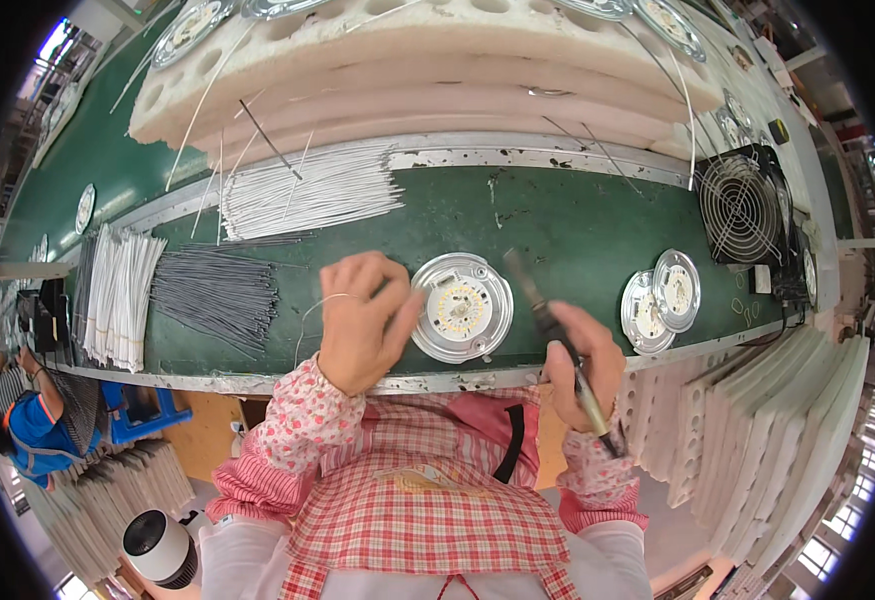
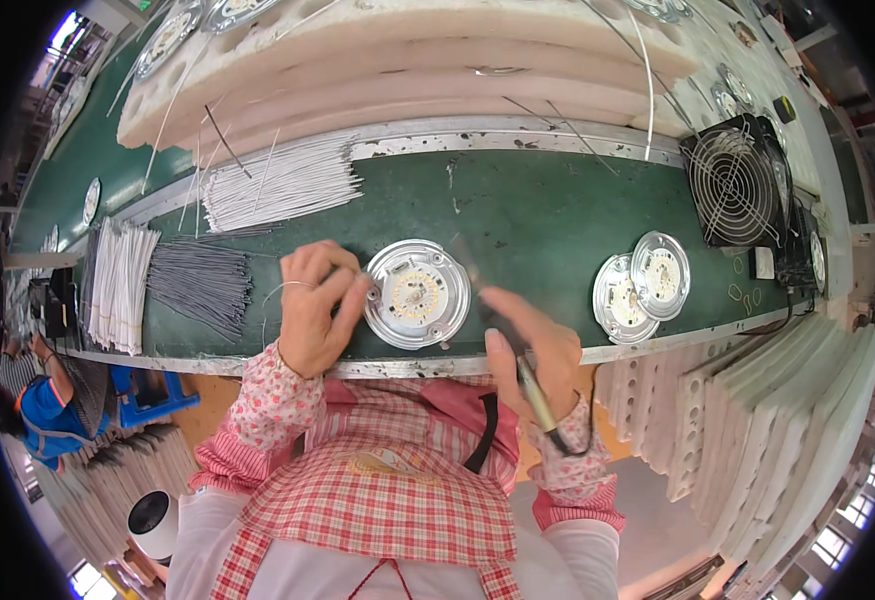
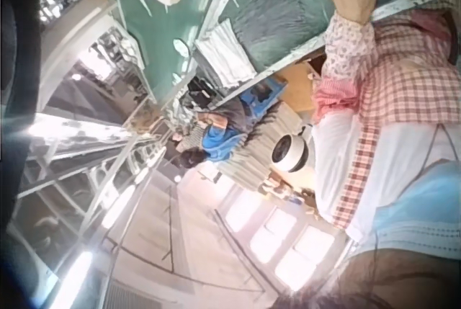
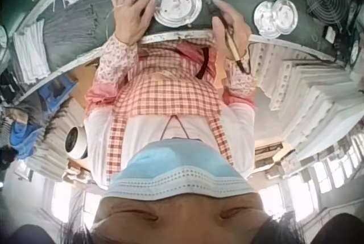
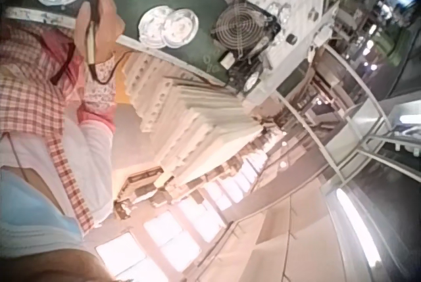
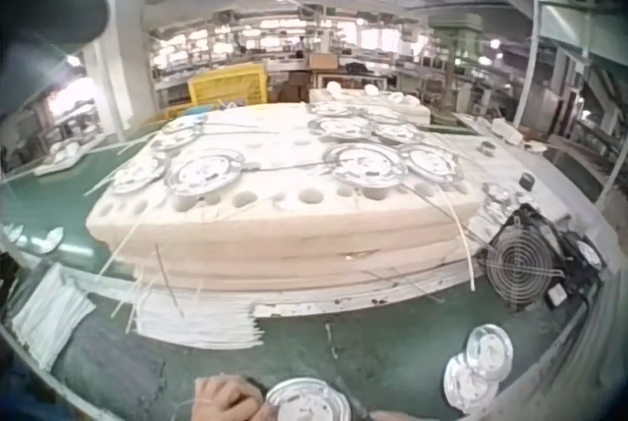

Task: The person solders wires onto circular LED circuit boards using a soldering iron.

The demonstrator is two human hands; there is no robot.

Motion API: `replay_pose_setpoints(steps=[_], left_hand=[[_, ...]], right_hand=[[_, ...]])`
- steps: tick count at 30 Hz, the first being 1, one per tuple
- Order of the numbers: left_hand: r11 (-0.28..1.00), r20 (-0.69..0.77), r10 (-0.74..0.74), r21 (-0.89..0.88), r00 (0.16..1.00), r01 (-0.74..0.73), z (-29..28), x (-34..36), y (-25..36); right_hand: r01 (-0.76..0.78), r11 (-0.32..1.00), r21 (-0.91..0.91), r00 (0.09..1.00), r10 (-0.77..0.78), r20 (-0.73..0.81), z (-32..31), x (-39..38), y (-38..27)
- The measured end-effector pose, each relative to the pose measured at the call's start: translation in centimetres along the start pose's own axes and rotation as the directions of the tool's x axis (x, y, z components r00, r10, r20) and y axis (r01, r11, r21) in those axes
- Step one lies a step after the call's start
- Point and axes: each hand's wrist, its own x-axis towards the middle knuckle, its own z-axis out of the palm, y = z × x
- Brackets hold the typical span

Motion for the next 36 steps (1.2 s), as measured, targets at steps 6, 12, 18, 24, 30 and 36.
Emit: replay_pose_setpoints(steps=[6,12,18,24,30,36], left_hand=[[0.988,0.054,0.123,-0.105,0.991,-0.117,1.0,0.2,0.5],[0.984,0.081,0.132,-0.13,0.988,-0.121,1.2,0.7,0.3],[0.982,0.072,0.143,-0.133,0.987,-0.132,1.4,0.6,0.3],[0.984,0.072,0.147,-0.115,0.987,-0.138,1.5,0.6,0.2],[0.985,0.062,0.137,-0.115,0.989,-0.13,1.6,0.6,0.3],[0.986,0.068,0.151,-0.078,0.986,-0.145,1.8,0.6,0.4]], right_hand=[[-0.012,0.994,0.111,0.956,-0.021,0.293,-1.0,1.2,0.0],[-0.047,0.995,0.092,0.942,0.014,0.336,-0.8,1.7,0.1],[-0.069,0.994,0.083,0.952,0.041,0.304,-1.0,1.1,0.3],[-0.063,0.995,0.071,0.957,0.04,0.286,-0.9,1.3,0.2],[-0.066,0.995,0.079,0.959,0.041,0.281,-0.7,1.1,0.3],[-0.193,0.97,0.149,0.956,0.151,0.25,-0.6,1.1,0.5]])
